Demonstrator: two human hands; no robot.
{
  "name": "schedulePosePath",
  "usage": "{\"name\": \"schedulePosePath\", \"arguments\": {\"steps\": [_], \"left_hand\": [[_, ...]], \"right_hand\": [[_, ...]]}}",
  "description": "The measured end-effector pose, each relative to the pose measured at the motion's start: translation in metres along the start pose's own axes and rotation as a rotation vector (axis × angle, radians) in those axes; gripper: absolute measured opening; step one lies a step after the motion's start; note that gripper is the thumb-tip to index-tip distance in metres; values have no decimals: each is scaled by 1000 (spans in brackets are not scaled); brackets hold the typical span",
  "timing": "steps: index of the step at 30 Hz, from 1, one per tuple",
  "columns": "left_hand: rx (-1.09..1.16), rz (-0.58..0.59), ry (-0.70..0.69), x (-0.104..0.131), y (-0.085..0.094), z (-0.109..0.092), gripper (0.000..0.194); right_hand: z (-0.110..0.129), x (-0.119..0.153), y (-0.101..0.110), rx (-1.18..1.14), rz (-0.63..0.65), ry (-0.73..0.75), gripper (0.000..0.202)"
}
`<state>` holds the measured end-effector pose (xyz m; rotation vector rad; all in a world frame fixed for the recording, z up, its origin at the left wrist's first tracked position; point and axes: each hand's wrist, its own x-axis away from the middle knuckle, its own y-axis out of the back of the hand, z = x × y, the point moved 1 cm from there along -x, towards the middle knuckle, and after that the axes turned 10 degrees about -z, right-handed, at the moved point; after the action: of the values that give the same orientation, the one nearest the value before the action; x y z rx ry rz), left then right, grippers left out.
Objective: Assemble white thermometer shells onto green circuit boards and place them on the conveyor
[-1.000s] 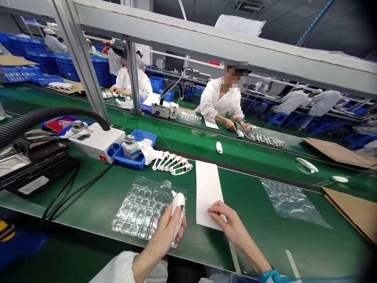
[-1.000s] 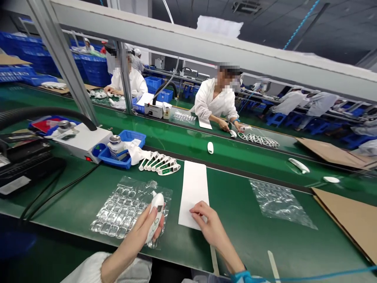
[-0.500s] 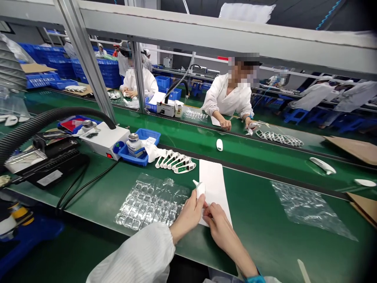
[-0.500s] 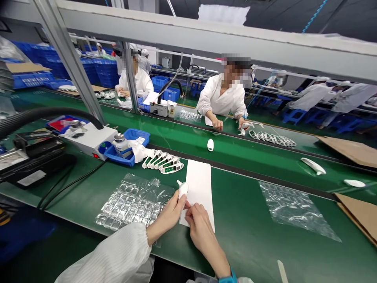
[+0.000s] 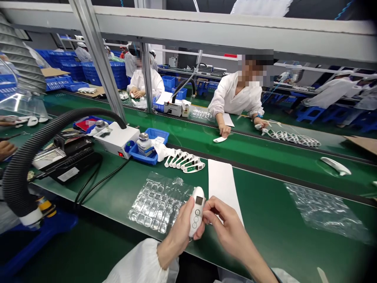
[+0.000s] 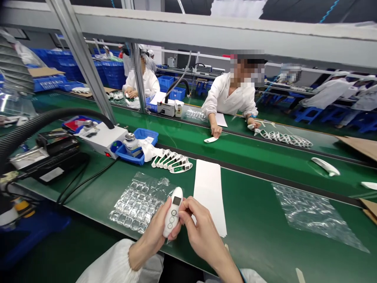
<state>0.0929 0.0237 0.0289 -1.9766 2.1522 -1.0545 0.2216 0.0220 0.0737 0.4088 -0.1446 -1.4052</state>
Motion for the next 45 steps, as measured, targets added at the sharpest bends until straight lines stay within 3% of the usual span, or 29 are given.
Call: {"name": "schedulePosePath", "arguments": {"steps": [5,11,27,45], "left_hand": [[49,-85,2,10,16,0,60],[94,-96,15,15,26,-6,59],[113,-100,20,14,34,-3,60],[105,-102,5,17,39,-1,53]], "right_hand": [[4,-17,-26,89,2,35,21],[5,-22,-37,98,17,17,20],[-1,-24,-48,-29,1,-50,20],[2,-21,-52,84,8,-35,21]]}}
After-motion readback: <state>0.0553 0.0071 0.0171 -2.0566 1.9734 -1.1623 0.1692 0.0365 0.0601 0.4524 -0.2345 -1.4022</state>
